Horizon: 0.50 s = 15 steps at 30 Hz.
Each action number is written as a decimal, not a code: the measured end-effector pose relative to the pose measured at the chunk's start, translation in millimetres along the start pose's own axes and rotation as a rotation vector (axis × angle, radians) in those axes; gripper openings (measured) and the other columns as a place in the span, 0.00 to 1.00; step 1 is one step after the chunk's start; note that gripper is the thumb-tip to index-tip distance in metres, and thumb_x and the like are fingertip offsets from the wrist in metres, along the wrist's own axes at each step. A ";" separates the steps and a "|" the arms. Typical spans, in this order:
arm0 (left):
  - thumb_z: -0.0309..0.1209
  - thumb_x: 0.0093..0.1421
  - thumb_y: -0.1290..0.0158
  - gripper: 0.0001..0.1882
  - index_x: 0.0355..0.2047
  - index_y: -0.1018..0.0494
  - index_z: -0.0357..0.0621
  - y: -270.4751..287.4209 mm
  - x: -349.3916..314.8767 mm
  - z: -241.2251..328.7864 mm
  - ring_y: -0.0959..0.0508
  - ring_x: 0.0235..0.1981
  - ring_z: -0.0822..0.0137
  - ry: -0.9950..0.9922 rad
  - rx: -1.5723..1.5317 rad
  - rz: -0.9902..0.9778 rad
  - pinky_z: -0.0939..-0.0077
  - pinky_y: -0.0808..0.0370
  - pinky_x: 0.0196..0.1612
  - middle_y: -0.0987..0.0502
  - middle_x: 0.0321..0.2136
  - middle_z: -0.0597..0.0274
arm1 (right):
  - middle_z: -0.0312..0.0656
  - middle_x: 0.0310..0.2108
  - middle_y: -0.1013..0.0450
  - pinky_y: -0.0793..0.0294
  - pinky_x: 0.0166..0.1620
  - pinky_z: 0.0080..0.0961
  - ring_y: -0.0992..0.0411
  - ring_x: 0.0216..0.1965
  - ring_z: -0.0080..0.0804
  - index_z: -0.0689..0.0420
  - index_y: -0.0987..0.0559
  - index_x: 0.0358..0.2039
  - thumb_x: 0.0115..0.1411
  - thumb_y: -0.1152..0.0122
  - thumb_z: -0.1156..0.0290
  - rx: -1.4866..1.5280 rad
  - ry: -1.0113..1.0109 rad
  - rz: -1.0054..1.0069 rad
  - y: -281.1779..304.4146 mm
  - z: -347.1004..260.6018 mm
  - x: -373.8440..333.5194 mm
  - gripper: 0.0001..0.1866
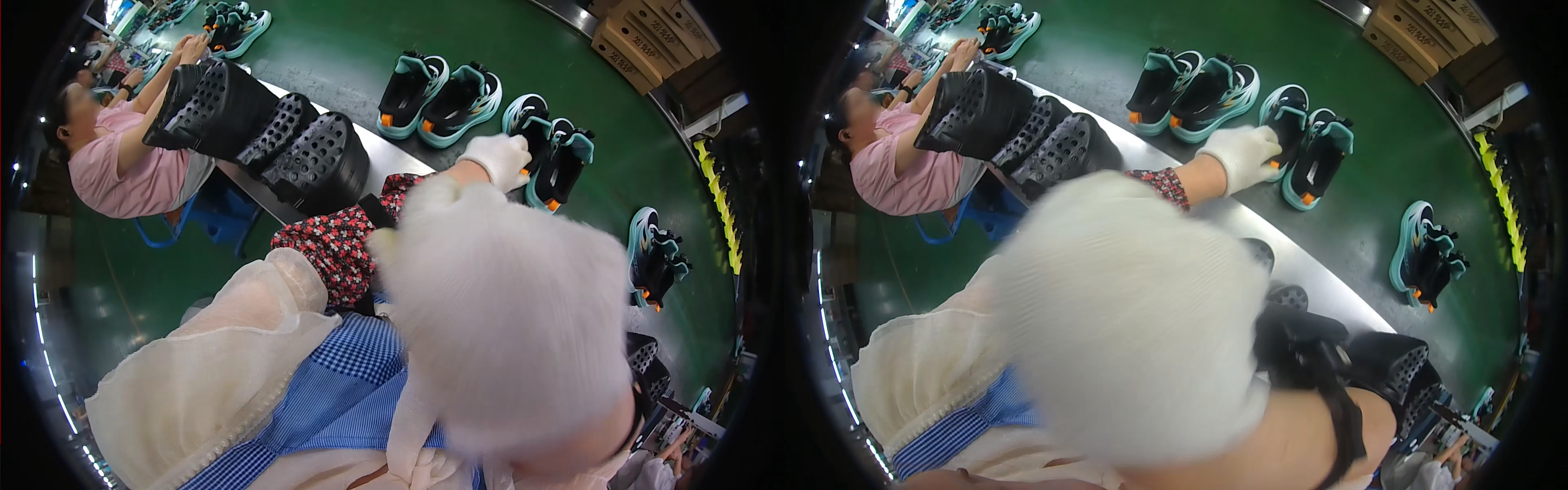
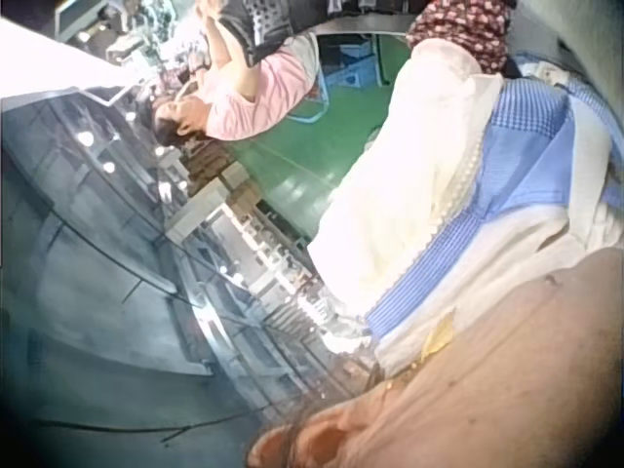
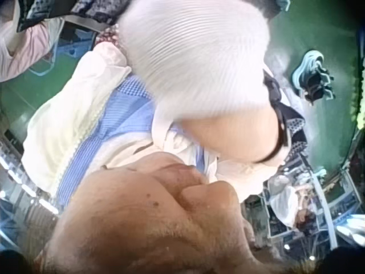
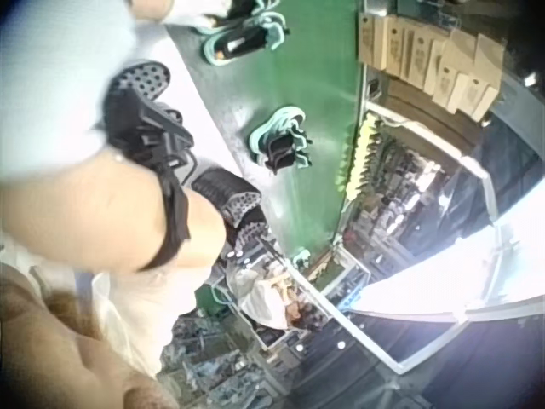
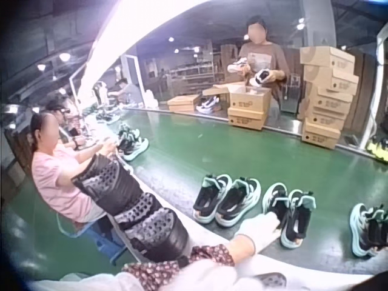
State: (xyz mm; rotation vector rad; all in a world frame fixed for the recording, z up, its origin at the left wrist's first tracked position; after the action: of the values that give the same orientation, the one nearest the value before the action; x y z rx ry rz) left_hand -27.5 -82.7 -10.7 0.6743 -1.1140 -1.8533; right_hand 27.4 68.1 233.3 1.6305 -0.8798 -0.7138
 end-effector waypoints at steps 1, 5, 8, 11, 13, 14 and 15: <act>0.42 0.57 0.48 0.18 0.44 0.22 0.49 0.0 1.8 4.6 0.25 0.49 0.56 0.020 -0.032 -0.075 0.64 0.27 0.49 0.26 0.48 0.63 | 0.42 0.21 0.26 0.26 0.26 0.34 0.24 0.24 0.42 0.55 0.22 0.28 0.55 0.40 0.62 0.214 0.147 0.380 1.8 18.7 -6.5 0.09; 0.40 0.57 0.48 0.17 0.43 0.23 0.46 -29.1 17.6 -35.1 0.22 0.46 0.52 0.090 0.055 -0.260 0.59 0.25 0.47 0.24 0.45 0.51 | 0.46 0.33 0.22 0.24 0.39 0.42 0.23 0.37 0.48 0.54 0.21 0.34 0.57 0.47 0.52 -0.245 -0.401 -0.213 -113.9 161.7 35.6 0.18; 0.40 0.58 0.50 0.16 0.41 0.22 0.45 -35.2 23.9 -5.5 0.21 0.42 0.49 -0.014 0.104 -0.288 0.60 0.25 0.47 0.21 0.40 0.49 | 0.45 0.47 0.28 0.26 0.48 0.39 0.26 0.47 0.45 0.54 0.25 0.45 0.56 0.42 0.54 -0.113 -0.526 -0.217 -173.6 251.5 1.6 0.21; 0.43 0.57 0.49 0.18 0.41 0.22 0.45 -50.0 16.9 2.4 0.21 0.42 0.49 -0.014 0.081 -0.353 0.60 0.26 0.47 0.21 0.40 0.48 | 0.44 0.48 0.29 0.28 0.48 0.40 0.28 0.48 0.47 0.53 0.25 0.44 0.57 0.43 0.59 0.000 -0.592 -0.110 -200.0 297.9 -23.1 0.17; 0.45 0.57 0.50 0.20 0.41 0.21 0.44 -48.2 8.8 1.4 0.21 0.42 0.50 0.000 0.126 -0.395 0.60 0.25 0.47 0.21 0.39 0.49 | 0.43 0.49 0.29 0.28 0.48 0.41 0.28 0.47 0.48 0.52 0.25 0.44 0.59 0.45 0.63 -0.054 -0.601 -0.099 -194.3 311.5 -37.5 0.14; 0.46 0.57 0.50 0.21 0.40 0.21 0.44 -44.5 5.4 7.3 0.21 0.42 0.51 -0.014 0.168 -0.429 0.60 0.25 0.46 0.21 0.39 0.49 | 0.43 0.49 0.29 0.28 0.48 0.41 0.28 0.47 0.47 0.52 0.25 0.45 0.58 0.44 0.62 -0.082 -0.611 -0.075 -191.0 321.3 -53.4 0.15; 0.49 0.57 0.51 0.24 0.39 0.21 0.41 -25.4 -2.6 22.9 0.20 0.42 0.52 -0.053 0.278 -0.518 0.60 0.23 0.44 0.21 0.40 0.48 | 0.44 0.49 0.29 0.28 0.48 0.41 0.28 0.46 0.47 0.52 0.25 0.44 0.58 0.44 0.62 -0.092 -0.638 -0.075 -190.2 329.9 -67.9 0.15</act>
State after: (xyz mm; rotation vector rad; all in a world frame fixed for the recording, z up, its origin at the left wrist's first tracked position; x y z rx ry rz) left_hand -53.9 -64.4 -22.6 1.1667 -1.3365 -2.1704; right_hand -245.5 -24.9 -24.7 1.3686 -1.2121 -1.3475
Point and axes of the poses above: each hand's wrist, its own x-axis towards the middle knuckle, its own y-axis out of the back of the hand, z = x × y, the point moved 8 cm from there along x, towards the middle knuckle
